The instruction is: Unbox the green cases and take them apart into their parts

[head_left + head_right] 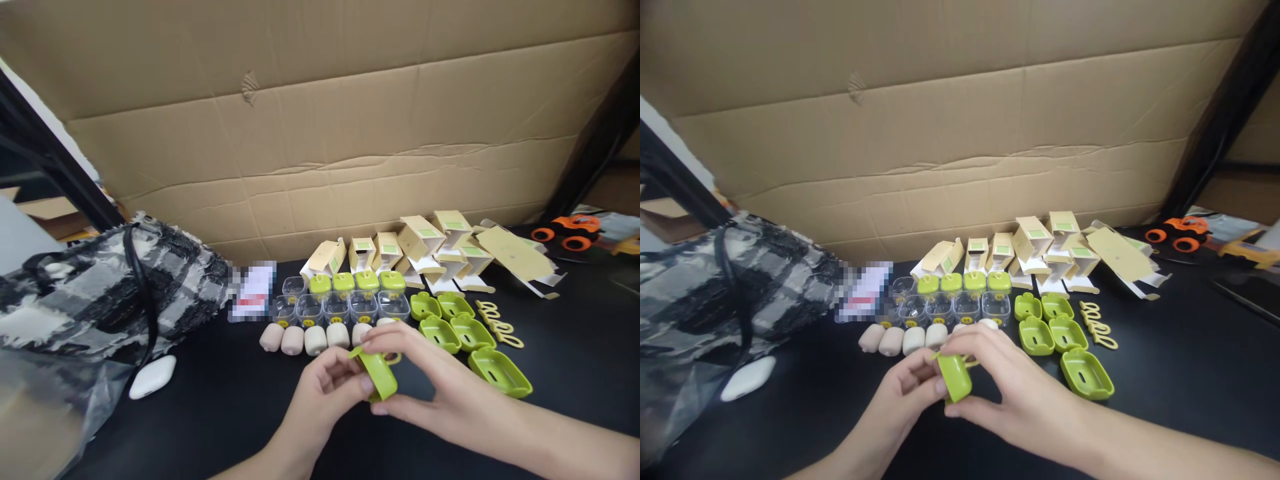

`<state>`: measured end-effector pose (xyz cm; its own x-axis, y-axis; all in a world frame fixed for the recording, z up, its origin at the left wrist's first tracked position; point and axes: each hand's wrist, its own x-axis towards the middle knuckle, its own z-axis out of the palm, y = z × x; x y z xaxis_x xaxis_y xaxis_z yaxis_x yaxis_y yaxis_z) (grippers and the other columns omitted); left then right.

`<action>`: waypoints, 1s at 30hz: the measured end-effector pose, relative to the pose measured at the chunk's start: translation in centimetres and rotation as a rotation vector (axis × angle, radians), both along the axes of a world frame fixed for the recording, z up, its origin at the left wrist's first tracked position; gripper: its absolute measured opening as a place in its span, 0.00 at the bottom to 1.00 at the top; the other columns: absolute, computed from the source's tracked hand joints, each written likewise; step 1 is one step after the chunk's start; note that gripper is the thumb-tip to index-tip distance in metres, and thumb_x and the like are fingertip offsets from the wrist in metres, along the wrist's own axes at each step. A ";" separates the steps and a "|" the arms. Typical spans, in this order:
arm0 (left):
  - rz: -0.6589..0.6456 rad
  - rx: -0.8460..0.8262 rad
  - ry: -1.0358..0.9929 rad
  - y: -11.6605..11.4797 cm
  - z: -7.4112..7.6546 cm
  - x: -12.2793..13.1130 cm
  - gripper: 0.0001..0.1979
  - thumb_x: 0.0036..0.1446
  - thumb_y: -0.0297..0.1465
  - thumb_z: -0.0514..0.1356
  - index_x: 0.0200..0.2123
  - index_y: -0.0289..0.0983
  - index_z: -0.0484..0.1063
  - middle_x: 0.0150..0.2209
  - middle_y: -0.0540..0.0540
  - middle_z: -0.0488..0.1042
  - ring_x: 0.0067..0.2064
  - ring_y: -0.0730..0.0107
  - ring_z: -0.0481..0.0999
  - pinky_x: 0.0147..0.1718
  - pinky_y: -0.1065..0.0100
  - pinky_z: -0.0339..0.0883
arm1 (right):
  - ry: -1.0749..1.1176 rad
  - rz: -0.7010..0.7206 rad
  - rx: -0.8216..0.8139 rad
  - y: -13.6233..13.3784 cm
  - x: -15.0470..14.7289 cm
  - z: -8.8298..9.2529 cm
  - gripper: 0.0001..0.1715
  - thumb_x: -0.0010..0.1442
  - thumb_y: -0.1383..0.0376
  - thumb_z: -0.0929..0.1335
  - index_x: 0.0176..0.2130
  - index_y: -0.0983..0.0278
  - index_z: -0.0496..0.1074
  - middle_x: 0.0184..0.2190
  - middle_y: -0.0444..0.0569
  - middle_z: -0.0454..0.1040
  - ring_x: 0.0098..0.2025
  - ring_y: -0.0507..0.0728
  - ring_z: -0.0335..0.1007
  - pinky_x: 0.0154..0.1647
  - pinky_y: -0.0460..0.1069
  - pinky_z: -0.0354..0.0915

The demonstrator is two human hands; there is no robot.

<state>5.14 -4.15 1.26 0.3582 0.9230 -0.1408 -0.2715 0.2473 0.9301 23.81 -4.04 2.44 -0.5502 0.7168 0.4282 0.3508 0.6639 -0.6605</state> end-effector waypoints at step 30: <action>-0.042 0.048 0.028 -0.4 -1.3 -0.3 0.13 0.48 0.39 0.69 0.35 0.39 0.74 0.33 0.51 0.76 0.35 0.71 0.72 0.38 0.69 0.66 | 0.184 0.023 -0.051 0.2 0.0 -0.7 0.08 0.63 0.71 0.63 0.32 0.61 0.61 0.32 0.46 0.71 0.33 0.51 0.69 0.34 0.45 0.67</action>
<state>4.82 -4.54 -0.04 0.3938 0.9130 -0.1070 -0.2357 0.2128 0.9482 23.84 -3.85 1.72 -0.4825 0.7283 0.4866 0.2060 0.6343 -0.7451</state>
